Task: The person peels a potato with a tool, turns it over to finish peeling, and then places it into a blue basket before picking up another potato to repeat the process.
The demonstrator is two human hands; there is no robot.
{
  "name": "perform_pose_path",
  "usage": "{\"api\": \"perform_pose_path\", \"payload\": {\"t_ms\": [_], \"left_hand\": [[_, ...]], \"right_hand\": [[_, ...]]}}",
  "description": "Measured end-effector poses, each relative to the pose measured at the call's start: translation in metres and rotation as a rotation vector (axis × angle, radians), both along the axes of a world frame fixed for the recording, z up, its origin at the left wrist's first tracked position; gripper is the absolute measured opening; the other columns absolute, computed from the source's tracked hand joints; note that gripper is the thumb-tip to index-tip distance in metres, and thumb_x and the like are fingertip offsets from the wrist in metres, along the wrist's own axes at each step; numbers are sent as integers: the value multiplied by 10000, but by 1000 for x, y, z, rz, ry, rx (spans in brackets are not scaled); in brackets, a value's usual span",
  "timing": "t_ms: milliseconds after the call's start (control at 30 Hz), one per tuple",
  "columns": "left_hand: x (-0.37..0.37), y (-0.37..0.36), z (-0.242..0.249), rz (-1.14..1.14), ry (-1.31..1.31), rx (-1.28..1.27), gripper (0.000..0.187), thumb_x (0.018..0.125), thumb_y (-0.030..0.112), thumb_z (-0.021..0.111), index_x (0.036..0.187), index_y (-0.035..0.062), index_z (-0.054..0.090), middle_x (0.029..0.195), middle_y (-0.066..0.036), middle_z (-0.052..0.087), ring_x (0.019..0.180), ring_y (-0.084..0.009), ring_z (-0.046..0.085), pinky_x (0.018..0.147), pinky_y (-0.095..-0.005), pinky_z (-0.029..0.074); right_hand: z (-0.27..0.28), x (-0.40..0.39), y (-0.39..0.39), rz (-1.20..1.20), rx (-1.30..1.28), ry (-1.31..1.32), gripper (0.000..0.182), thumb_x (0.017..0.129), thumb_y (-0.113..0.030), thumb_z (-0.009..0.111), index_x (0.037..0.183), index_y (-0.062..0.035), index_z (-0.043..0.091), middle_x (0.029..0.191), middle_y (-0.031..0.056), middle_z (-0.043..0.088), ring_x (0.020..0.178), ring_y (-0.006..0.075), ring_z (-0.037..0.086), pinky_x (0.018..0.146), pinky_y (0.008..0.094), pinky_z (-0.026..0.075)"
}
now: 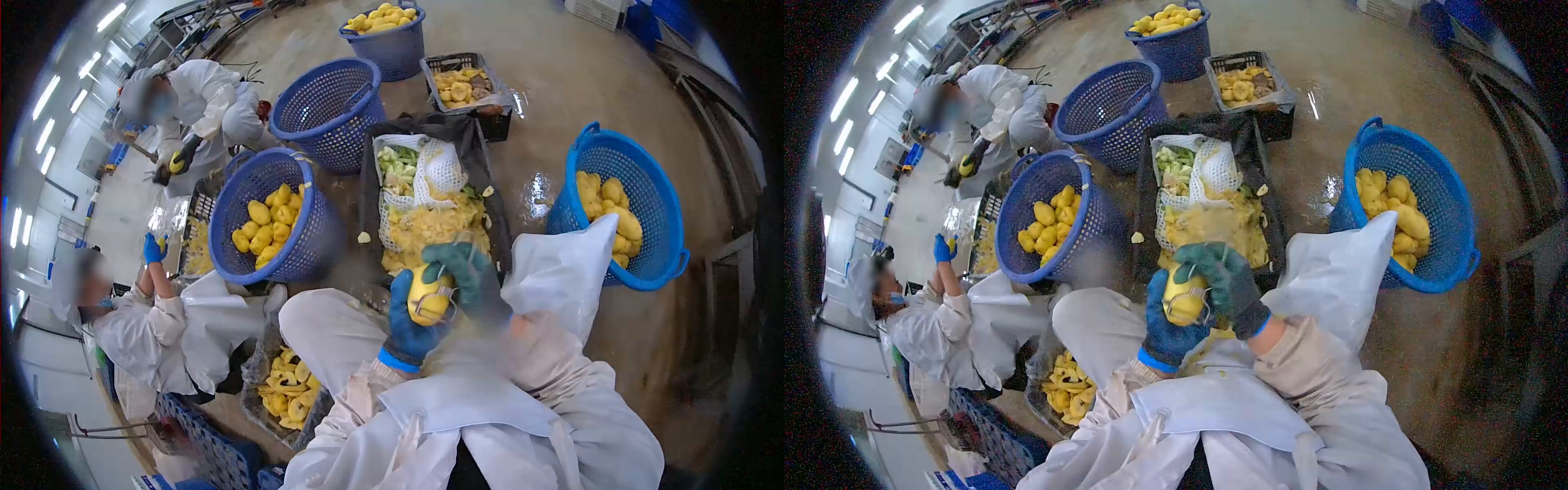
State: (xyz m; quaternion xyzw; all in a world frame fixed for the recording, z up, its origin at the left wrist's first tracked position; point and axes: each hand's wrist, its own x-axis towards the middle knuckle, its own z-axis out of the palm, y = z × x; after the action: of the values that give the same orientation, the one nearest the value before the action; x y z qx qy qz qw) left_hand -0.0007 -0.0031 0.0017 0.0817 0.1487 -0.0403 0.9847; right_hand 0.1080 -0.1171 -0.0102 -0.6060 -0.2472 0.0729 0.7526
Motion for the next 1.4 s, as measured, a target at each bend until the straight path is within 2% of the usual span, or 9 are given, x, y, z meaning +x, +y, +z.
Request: {"api": "perform_pose_path", "payload": {"t_ms": [367,567,600,700,800,1000,1133,1233,1400], "left_hand": [[-10,-12,8,155,-105,772,471,944,419,467,1239,60,542,1205,-125,611,1023,-294,619,770,-384,551],[-8,-18,11,248,-211,989,467,775,-43,705,1198,33,521,1194,-179,590,994,-251,614,802,-349,540],[-1,-14,3,305,-238,1650,416,814,30,692,1194,34,524,1199,-180,585,936,-246,611,744,-325,543],[-1,2,14,-148,-91,-195,371,885,214,637,1194,41,527,1157,-165,595,912,-253,607,653,-309,533],[-7,-17,1,146,-100,732,543,942,465,445,1280,43,501,1175,-193,590,770,-242,589,525,-268,463],[-2,1,1,-98,-57,-177,516,963,457,391,1267,60,515,1176,-174,593,786,-268,618,551,-328,510],[-3,-9,4,144,-94,960,543,954,457,422,1318,58,484,1252,-177,563,886,-283,591,675,-380,512],[-5,0,5,59,5,-82,581,937,428,515,1353,29,443,1299,-179,529,1162,-336,548,952,-493,499],[-3,-1,0,37,-78,2,619,899,369,615,1364,14,414,1339,-186,491,1218,-351,508,1034,-520,433]], "right_hand": [[-26,28,-1,-73,100,-46,234,966,-233,546,942,-21,642,861,77,655,774,177,645,711,323,533],[21,-8,3,159,265,385,306,980,-310,522,996,-21,623,963,123,672,807,203,663,721,336,544],[6,6,0,142,323,416,316,980,-308,522,1014,-11,622,976,132,673,808,212,666,727,330,541],[6,33,-13,-24,456,539,383,991,-344,497,1061,10,623,998,142,675,813,223,667,744,313,528],[19,0,-6,155,185,353,383,990,-330,479,1101,12,608,995,146,668,862,274,673,803,395,555],[20,23,-5,29,579,613,371,959,-356,557,1011,5,628,891,90,660,741,172,630,664,298,521],[26,2,-3,166,85,277,357,960,-333,541,1064,-2,624,895,72,649,780,182,635,716,315,524],[13,17,-9,151,306,543,323,949,-313,571,1013,-5,641,839,63,642,756,165,629,688,312,525],[34,17,-21,-123,373,482,326,928,-280,611,1059,19,622,849,94,652,691,197,643,656,318,541]]}}
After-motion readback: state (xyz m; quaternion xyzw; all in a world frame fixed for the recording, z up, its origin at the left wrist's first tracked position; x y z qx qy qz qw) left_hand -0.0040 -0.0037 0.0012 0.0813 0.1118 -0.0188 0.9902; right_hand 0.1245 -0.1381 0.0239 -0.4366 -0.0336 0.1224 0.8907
